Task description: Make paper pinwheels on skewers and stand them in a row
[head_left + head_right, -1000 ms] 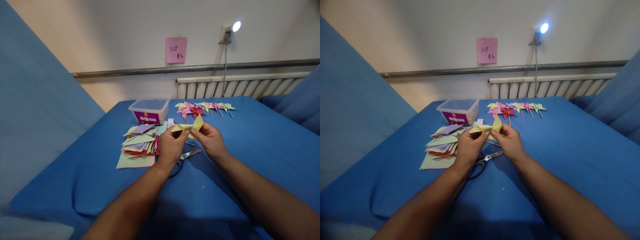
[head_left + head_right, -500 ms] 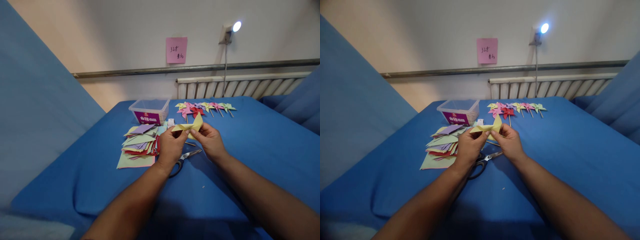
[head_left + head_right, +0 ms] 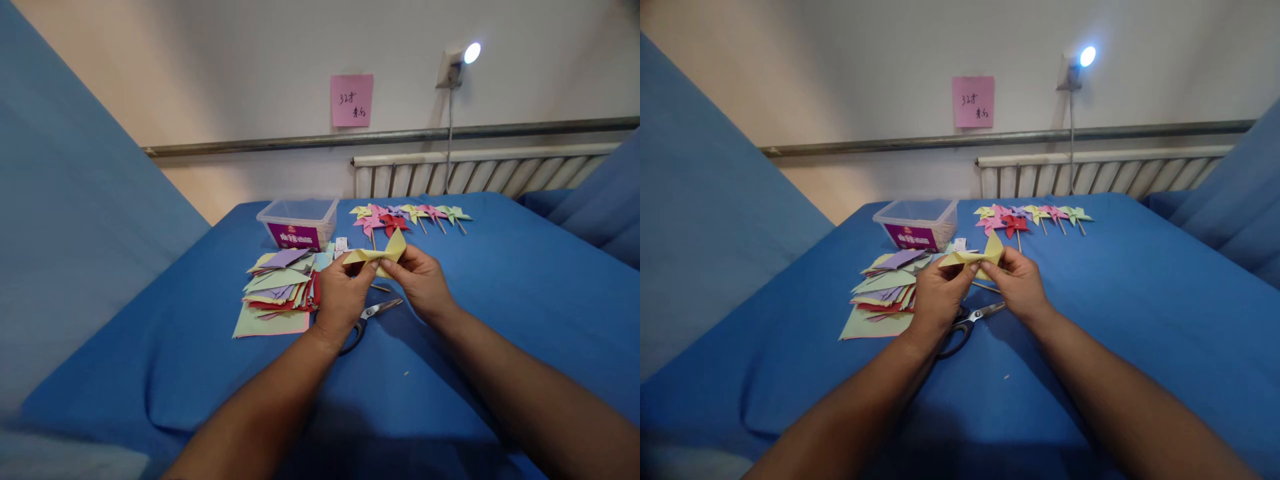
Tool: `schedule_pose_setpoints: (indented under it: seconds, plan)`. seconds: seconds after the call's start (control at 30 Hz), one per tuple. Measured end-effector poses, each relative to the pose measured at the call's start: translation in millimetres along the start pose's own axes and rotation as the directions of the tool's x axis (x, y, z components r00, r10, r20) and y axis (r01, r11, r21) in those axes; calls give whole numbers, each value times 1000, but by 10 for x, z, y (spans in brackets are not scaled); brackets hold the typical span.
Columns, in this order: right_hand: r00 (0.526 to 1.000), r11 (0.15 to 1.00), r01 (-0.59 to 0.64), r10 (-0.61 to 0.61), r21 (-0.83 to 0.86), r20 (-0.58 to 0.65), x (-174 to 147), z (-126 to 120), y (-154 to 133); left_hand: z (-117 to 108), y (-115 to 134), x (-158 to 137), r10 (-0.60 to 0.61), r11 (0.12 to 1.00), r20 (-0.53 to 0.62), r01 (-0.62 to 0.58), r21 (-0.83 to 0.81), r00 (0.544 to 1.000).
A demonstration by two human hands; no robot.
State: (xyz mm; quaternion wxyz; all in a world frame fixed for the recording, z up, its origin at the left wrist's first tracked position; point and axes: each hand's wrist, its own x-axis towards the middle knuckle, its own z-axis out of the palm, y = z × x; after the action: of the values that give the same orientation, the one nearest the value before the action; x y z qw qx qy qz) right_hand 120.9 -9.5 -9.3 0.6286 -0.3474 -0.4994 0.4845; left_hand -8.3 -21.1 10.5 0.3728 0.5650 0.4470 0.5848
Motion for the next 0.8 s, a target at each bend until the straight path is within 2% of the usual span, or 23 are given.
schedule_pose_setpoints:
  seconds: [0.43,0.63,0.73,0.8]
  plan:
    - [998,997,67,-68,-37,-18,-28,14,39,22,39,-3,-40,999,-14,40,-3,999]
    - [994,988,95,-100,-118,-39,-25,-12,70,11,21,1,-41,993,-53,47,109,998]
    - [993,988,103,-110,-118,-51,-14,-1,99,9,-1,17,-43,997,-33,46,67,999]
    - [994,994,94,-97,-54,-53,0,17,110,7,-1,29,-58,998,-23,59,19,998]
